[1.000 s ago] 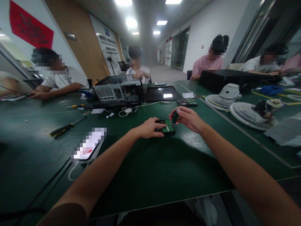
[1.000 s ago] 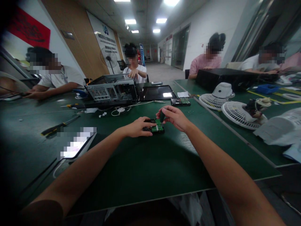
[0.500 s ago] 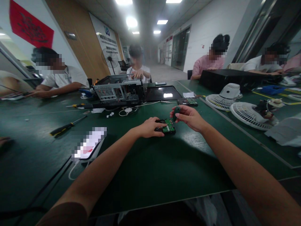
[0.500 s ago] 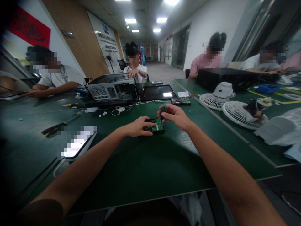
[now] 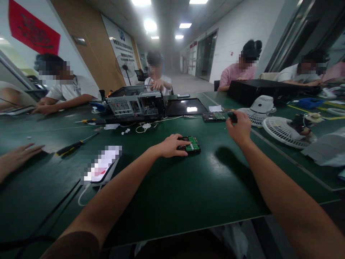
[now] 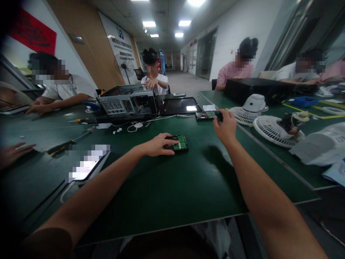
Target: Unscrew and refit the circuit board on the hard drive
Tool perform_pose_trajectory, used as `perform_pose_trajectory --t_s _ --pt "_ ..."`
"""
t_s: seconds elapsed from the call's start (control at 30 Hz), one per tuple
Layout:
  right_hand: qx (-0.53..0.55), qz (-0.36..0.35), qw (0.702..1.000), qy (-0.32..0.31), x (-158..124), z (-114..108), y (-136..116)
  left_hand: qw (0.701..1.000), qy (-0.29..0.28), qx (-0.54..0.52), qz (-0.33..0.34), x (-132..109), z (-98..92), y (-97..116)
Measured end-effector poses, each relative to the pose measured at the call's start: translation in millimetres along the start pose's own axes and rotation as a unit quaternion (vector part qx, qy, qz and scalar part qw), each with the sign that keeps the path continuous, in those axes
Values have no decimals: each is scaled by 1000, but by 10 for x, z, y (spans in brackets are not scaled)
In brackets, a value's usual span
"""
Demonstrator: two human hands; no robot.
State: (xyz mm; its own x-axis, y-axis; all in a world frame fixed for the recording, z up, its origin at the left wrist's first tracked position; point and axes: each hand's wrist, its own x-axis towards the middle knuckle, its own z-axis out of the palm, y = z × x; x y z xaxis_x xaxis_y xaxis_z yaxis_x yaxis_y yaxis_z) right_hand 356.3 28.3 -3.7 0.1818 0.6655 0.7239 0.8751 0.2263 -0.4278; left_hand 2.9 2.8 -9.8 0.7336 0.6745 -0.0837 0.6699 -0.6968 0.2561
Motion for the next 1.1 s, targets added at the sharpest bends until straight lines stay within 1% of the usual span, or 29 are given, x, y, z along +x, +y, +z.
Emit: perform_pose_trajectory --t_s 0.03,0.13,0.2,0.27,0.33,0.43,0.57,0.8,0.97,1.1 --pt "-45 11 999 -3 -4 16 128 1000 0 0 -1 -1 0 1" --pt "-149 84 985 -25 -31 60 469 1000 1 -1 0 -5 3 -2" --pt "-191 136 971 -51 -50 74 639 1000 3 -1 3 -5 7 -7" --pt "-221 162 958 -81 -68 80 754 1000 7 1 3 -1 13 -13" --pt "-242 150 952 -112 -85 94 821 1000 8 2 3 3 16 -18" --pt "-258 94 949 -152 -106 149 863 1000 5 1 3 6 12 -19" --pt "-268 64 944 -181 -104 257 892 1000 0 0 2 -4 -4 -9" --pt "-285 84 932 -206 19 381 991 1000 3 -1 0 10 2 -23" --pt "-287 81 926 -232 133 463 1041 1000 7 -3 1 24 7 -41" --pt "-289 79 924 -239 180 505 1069 1000 9 -11 3 21 -8 -33"
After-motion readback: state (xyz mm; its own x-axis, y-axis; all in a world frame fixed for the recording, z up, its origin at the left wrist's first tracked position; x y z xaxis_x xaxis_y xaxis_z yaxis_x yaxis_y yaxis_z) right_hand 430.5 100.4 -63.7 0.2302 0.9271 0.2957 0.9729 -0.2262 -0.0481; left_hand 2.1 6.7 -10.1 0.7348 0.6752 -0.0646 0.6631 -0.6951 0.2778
